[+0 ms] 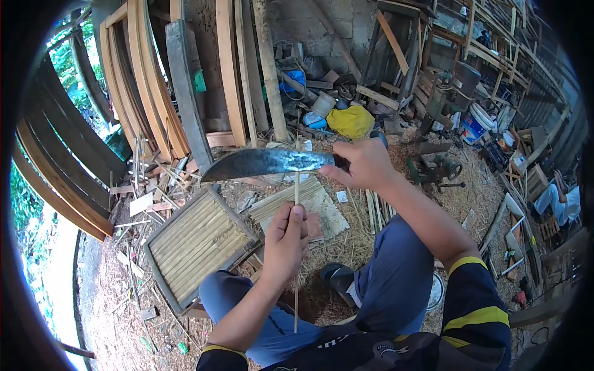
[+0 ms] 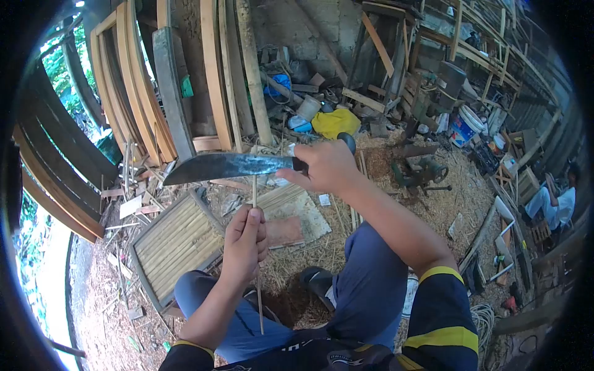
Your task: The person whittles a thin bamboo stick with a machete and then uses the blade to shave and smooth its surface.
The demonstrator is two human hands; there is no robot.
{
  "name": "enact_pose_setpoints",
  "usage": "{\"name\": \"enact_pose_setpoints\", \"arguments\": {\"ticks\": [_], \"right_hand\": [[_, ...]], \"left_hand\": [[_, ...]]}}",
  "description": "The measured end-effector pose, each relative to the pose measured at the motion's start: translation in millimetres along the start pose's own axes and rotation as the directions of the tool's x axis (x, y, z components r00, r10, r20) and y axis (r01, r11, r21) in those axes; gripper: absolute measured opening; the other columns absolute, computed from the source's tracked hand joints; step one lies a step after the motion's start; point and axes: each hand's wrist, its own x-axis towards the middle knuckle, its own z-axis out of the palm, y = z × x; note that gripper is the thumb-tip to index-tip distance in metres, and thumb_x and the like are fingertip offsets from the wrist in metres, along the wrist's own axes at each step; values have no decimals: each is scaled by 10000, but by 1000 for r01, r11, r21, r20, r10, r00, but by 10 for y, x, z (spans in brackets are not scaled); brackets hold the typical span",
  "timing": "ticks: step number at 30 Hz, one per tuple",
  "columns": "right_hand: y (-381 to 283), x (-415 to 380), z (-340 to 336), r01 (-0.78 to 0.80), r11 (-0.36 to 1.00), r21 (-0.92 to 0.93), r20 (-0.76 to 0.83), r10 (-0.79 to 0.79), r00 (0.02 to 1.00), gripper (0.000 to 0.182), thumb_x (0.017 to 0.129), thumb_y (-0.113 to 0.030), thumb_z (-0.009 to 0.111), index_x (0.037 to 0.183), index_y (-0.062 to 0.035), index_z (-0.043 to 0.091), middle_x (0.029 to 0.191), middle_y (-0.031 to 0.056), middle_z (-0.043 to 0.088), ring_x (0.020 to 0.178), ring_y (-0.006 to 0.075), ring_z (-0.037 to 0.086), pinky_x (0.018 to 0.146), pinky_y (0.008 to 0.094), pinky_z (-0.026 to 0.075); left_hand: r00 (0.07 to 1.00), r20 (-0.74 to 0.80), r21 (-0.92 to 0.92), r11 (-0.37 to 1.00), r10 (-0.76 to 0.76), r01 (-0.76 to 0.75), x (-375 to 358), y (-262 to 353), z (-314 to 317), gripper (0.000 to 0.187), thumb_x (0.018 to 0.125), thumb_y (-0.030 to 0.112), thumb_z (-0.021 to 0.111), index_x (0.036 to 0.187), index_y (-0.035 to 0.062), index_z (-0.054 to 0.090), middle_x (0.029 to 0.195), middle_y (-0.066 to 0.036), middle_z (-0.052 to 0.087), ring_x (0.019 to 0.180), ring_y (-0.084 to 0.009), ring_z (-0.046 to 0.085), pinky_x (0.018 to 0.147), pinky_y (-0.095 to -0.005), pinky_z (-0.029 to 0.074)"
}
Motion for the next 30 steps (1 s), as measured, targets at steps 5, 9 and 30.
{"name": "enact_pose_setpoints", "arguments": {"ticks": [5, 9, 30], "right_hand": [[112, 23, 7, -159, 987, 37, 4, 159, 987, 603, 897, -647, 664, 694, -81, 629, 529, 110, 567, 514, 334, 629, 503, 439, 486], [154, -2, -29, -235, 964, 123, -42, 242, 969, 597, 909, -629, 662, 700, -71, 649, 544, 116, 578, 518, 349, 623, 512, 442, 491], [-268, 17, -129, 136, 990, 41, 110, -140, 984, 522, 877, -567, 717, 719, -81, 608, 599, 110, 588, 547, 324, 639, 508, 420, 483]], "left_hand": [[1000, 21, -41, 999, -15, 15, -19, 1, -12, 275, 1124, 329, 465, 943, 122, 477, 640, 90, 302, 462, -5, 231, 389, -216, 179], [1000, 12, -10, 1000, 24, -24, -43, -13, -4, 282, 1119, 340, 476, 937, 126, 472, 640, 89, 303, 463, -6, 239, 390, -215, 179], [1000, -9, 9, 1000, 16, -16, -39, -6, 10, 251, 1122, 320, 471, 949, 139, 471, 651, 94, 316, 471, -3, 244, 396, -204, 185]]}}
